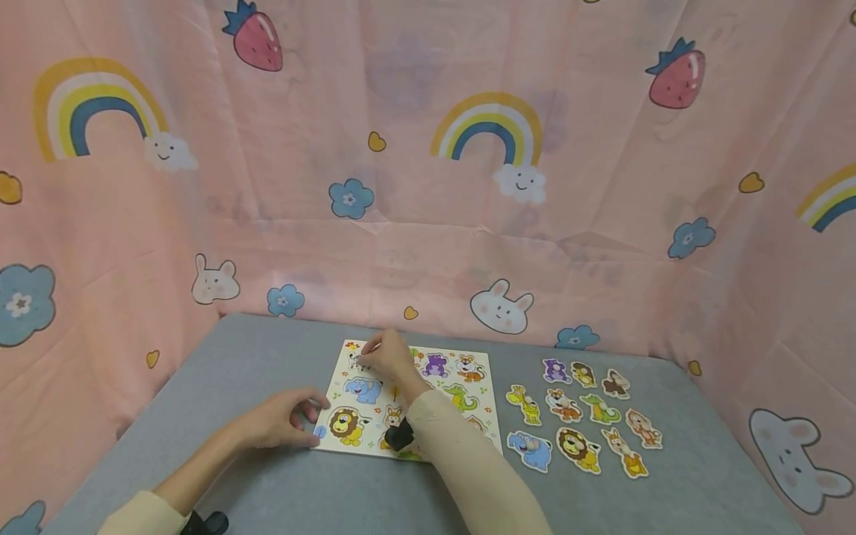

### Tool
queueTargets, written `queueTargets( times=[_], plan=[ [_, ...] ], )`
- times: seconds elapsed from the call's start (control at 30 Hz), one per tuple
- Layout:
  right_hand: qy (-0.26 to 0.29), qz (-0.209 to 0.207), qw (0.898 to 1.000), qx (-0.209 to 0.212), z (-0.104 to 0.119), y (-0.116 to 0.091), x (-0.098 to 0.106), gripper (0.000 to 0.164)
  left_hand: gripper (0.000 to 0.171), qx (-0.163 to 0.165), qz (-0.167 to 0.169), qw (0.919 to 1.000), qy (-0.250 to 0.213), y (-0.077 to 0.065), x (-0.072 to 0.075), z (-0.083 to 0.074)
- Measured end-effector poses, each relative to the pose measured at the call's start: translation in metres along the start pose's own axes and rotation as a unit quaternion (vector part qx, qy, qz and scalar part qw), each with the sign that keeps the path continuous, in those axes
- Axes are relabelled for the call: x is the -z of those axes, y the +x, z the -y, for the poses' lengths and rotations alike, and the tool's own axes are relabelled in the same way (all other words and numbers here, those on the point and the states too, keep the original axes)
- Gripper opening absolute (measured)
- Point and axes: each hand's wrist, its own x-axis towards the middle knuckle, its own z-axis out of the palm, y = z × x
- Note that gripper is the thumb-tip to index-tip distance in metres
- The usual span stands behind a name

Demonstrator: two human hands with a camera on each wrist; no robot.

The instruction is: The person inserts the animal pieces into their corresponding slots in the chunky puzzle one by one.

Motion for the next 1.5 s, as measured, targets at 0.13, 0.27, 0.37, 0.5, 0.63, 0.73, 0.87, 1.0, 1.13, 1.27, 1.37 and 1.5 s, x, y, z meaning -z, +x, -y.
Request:
queueTargets(
  times=[0.13, 0.27, 0.37, 0.5, 0.63, 0.73, 0.87, 1.0, 1.13, 1.27, 1.37, 1.5],
  plan=[
    [-0.004, 0.001, 1.000, -0.004, -0.001, 0.001, -0.002, 0.013, 0.049, 0.000, 0.001, 1.0000, -0.001, 0.000, 0.000, 0.000],
    [0.003, 0.003, 1.000, -0.008, -0.001, -0.001, 0.000, 0.012, 0.049, 0.002, 0.003, 1.0000, 0.002, 0.000, 0.000, 0.000],
    [0.018, 0.008, 1.000, -0.011, 0.000, -0.003, 0.002, 0.012, 0.049, 0.002, 0.004, 1.0000, 0.002, 0.001, -0.001, 0.000],
    [0.039, 0.019, 0.999, -0.003, -0.001, -0.003, 0.004, 0.012, 0.049, 0.004, 0.002, 1.0000, 0.003, 0.001, -0.001, 0.001],
    [0.038, 0.035, 0.999, 0.009, -0.002, -0.001, 0.005, 0.011, 0.050, 0.008, 0.004, 1.0000, 0.002, 0.002, -0.002, 0.003],
    [0.032, 0.043, 0.999, 0.010, -0.003, 0.001, 0.007, 0.011, 0.050, 0.011, 0.007, 0.9999, -0.001, 0.002, -0.002, 0.003],
    [0.028, 0.053, 0.998, 0.019, -0.005, 0.003, 0.010, 0.012, 0.050, 0.019, 0.004, 0.9998, -0.002, 0.003, -0.003, 0.002],
    [0.047, 0.070, 0.996, 0.036, -0.010, 0.006, 0.016, 0.018, 0.051, 0.025, 0.000, 0.9997, -0.001, 0.003, -0.003, 0.001],
    [0.066, 0.085, 0.993, 0.050, -0.019, 0.007, 0.027, 0.024, 0.051, 0.021, -0.001, 0.9998, -0.003, 0.003, -0.003, 0.000],
    [0.086, 0.092, 0.990, 0.060, -0.023, 0.006, 0.043, 0.029, 0.051, 0.018, -0.004, 0.9998, -0.002, 0.002, -0.003, -0.001],
    [0.096, 0.100, 0.986, 0.093, -0.025, 0.007, 0.056, 0.033, 0.051, 0.019, -0.006, 0.9998, 0.000, 0.000, -0.002, -0.002],
    [0.081, 0.119, 0.976, 0.164, -0.030, 0.009, 0.070, 0.036, 0.050, 0.025, -0.007, 0.9997, 0.000, -0.001, -0.002, -0.002]
  ],
)
